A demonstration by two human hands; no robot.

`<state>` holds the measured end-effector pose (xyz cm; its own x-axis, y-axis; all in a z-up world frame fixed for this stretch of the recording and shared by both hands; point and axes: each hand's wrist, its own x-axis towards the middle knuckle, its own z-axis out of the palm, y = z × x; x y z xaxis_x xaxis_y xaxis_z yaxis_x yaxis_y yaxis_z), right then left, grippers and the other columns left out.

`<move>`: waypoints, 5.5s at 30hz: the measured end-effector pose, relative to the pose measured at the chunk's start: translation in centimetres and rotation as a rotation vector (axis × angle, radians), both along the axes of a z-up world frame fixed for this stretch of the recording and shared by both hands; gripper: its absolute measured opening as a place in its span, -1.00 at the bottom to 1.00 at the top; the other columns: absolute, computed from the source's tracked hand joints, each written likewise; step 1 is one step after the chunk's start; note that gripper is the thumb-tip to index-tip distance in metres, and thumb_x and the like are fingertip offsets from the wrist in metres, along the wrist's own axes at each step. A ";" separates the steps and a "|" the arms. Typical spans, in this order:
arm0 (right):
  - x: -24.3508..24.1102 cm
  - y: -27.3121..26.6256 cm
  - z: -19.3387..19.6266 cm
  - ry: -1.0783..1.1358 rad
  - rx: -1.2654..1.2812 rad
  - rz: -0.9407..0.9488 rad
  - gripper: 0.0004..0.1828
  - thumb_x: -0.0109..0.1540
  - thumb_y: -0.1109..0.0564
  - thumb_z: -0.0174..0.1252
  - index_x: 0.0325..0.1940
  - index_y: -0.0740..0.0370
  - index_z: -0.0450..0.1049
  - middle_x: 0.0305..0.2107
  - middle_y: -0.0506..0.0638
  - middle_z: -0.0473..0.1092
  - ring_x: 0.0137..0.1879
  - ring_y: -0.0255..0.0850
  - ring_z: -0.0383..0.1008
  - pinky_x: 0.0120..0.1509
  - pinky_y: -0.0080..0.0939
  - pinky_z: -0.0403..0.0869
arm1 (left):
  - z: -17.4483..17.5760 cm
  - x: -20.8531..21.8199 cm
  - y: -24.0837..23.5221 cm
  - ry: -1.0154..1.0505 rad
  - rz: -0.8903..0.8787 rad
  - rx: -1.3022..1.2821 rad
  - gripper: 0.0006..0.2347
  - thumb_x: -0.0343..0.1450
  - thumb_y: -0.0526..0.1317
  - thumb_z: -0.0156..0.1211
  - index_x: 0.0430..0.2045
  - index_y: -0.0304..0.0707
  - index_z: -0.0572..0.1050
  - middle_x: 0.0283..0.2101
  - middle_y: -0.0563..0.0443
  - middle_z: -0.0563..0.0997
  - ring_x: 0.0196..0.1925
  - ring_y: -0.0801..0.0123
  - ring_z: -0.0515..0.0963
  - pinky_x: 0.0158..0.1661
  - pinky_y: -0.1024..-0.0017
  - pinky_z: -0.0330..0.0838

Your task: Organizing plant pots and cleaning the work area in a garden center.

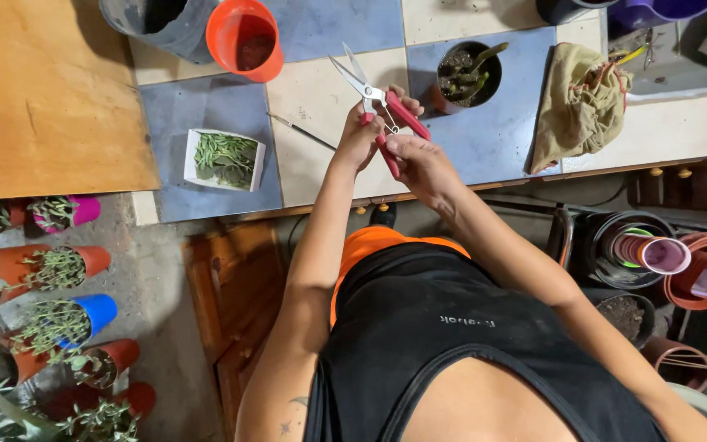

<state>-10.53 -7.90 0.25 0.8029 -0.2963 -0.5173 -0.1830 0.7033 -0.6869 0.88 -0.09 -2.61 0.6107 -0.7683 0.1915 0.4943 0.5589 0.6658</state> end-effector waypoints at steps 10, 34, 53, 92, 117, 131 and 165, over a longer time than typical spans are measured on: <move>-2.1 -0.8 -0.7 -0.007 0.027 -0.191 -0.91 0.25 0.26 0.17 -0.24 0.37 0.46 -0.46 0.09 0.43 -0.39 -0.21 0.63 -0.27 -0.27 0.68 | 0.3 1.4 0.8 0.014 0.010 -0.091 -0.44 0.47 0.08 0.24 0.17 -0.42 0.28 0.10 -0.38 0.55 0.19 -0.10 0.57 0.21 0.01 0.44; -3.1 -0.1 1.7 -0.272 -0.407 -0.095 -0.84 0.23 0.20 0.31 -0.21 0.35 0.52 -0.34 0.13 0.55 -0.26 -0.19 0.57 -0.08 -0.20 0.65 | 4.3 -0.9 -0.1 0.376 0.063 0.163 -0.43 0.42 0.32 -0.05 -0.10 -0.26 0.48 -0.56 -0.08 0.53 -0.65 0.47 0.38 -0.74 0.58 -0.11; -2.4 0.8 2.7 -0.162 -0.413 -0.187 -0.87 0.33 0.14 0.17 -0.22 0.26 0.47 -0.41 -0.02 0.49 -0.29 -0.29 0.53 -0.05 -0.15 0.70 | 4.9 -1.6 -0.7 0.400 0.068 0.104 -0.48 0.47 0.22 -0.03 -0.02 -0.33 0.43 -0.53 -0.07 0.49 -0.60 0.35 0.48 -0.75 0.40 0.33; 4.4 -54.8 -5.2 0.952 -2.392 1.119 -0.54 0.12 -0.51 0.15 -0.21 -0.27 0.66 -0.39 0.00 0.64 -0.25 -0.01 0.66 -0.15 -0.10 0.47 | -3.7 -3.9 16.9 -0.731 0.490 1.482 -0.65 0.49 0.02 0.10 -0.13 -0.33 0.56 -0.18 -0.13 0.66 -0.14 0.16 0.66 -0.26 0.22 0.50; -4.2 -14.6 10.0 -0.338 -2.030 -0.631 -0.88 0.32 0.49 0.15 -0.20 0.43 0.56 -0.40 0.17 0.51 -0.37 -0.08 0.38 -0.29 -0.13 0.36 | -0.5 -3.2 5.9 -0.940 0.972 0.977 -0.94 0.35 -0.49 0.21 -0.51 -0.41 0.51 -0.54 -0.04 0.56 -0.58 0.42 0.51 -0.59 0.58 0.43; -1.9 -26.5 9.7 -0.383 -1.482 -0.306 -0.73 0.60 0.18 -0.19 -0.01 0.46 0.33 -0.26 0.28 0.49 -0.32 -0.10 0.54 -0.22 -0.19 0.62 | 8.1 -7.0 0.6 -1.512 0.994 0.663 -0.65 0.36 -0.11 0.51 -0.15 -0.38 0.55 -0.32 -0.03 0.60 -0.32 0.32 0.61 -0.31 0.46 0.56; -12.1 -30.0 -7.0 0.443 -1.918 0.008 -0.15 0.21 -0.12 0.44 0.47 0.32 0.33 0.12 0.66 0.29 0.25 0.65 0.22 0.26 0.53 0.25 | -11.7 -0.7 -7.5 -0.179 0.121 1.126 -0.56 0.40 0.14 0.27 -0.43 -0.39 0.53 -0.20 -0.43 0.65 -0.22 -0.11 0.69 -0.25 0.27 0.63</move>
<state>-22.67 -37.87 -6.75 0.7329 -0.6130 0.2951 -0.5259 -0.7856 -0.3260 0.17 -7.57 -14.34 0.7259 -0.4969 -0.4757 0.3253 -0.3614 0.8738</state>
